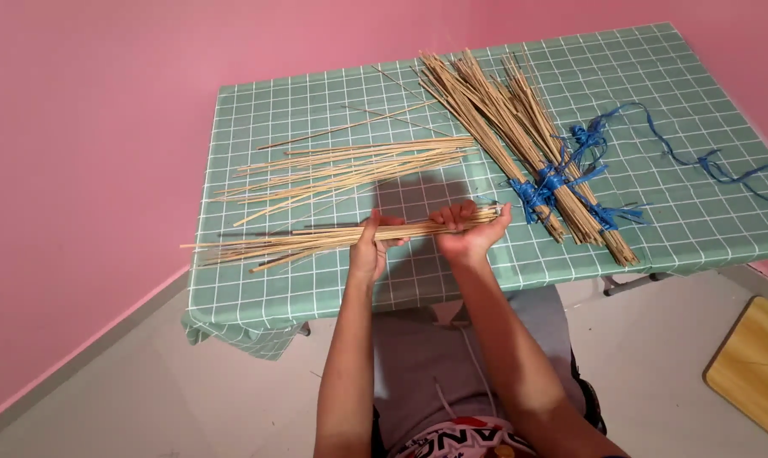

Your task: Sorting and bundling thin wooden sticks on a checkered table.

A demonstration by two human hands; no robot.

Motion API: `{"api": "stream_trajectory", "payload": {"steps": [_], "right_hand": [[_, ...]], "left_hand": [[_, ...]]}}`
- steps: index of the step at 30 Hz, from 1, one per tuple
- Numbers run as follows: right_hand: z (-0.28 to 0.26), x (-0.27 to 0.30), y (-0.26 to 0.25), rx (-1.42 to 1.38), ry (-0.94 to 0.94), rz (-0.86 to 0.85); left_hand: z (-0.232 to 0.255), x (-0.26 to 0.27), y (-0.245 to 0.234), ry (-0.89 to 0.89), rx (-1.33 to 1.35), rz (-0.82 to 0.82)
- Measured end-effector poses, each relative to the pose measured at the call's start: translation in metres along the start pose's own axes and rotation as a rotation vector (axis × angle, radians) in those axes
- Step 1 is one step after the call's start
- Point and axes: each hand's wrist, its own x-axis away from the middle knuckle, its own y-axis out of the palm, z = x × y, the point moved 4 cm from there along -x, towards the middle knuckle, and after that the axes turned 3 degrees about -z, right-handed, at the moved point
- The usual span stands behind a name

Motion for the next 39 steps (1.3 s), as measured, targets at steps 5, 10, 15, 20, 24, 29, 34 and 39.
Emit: {"api": "stream_trajectory", "payload": {"steps": [5, 10, 15, 20, 24, 29, 34, 39], "right_hand": [[0.0, -0.006, -0.008, 0.014, 0.025, 0.084], [0.0, -0.018, -0.022, -0.021, 0.019, 0.164], [-0.001, -0.027, -0.03, 0.002, -0.004, 0.122], [-0.001, -0.024, -0.025, 0.013, -0.015, 0.113], [-0.004, 0.006, 0.004, 0.015, -0.054, 0.147], [0.002, -0.037, -0.036, 0.12, -0.055, 0.106], [0.007, -0.043, -0.042, 0.156, -0.06, 0.117], [0.009, -0.051, -0.052, 0.164, -0.067, 0.095]], "left_hand": [[0.001, 0.002, 0.003, -0.008, -0.034, -0.005], [0.004, 0.004, 0.007, -0.012, -0.076, -0.013], [0.008, 0.005, 0.015, -0.032, -0.073, -0.055], [0.011, 0.01, 0.019, -0.059, -0.099, -0.054], [0.007, 0.007, 0.011, -0.052, -0.066, 0.023], [0.005, 0.003, 0.001, -0.078, -0.042, 0.035], [0.003, 0.002, -0.004, -0.019, 0.034, 0.07], [0.025, 0.012, 0.027, 0.021, -0.019, 0.018]]}}
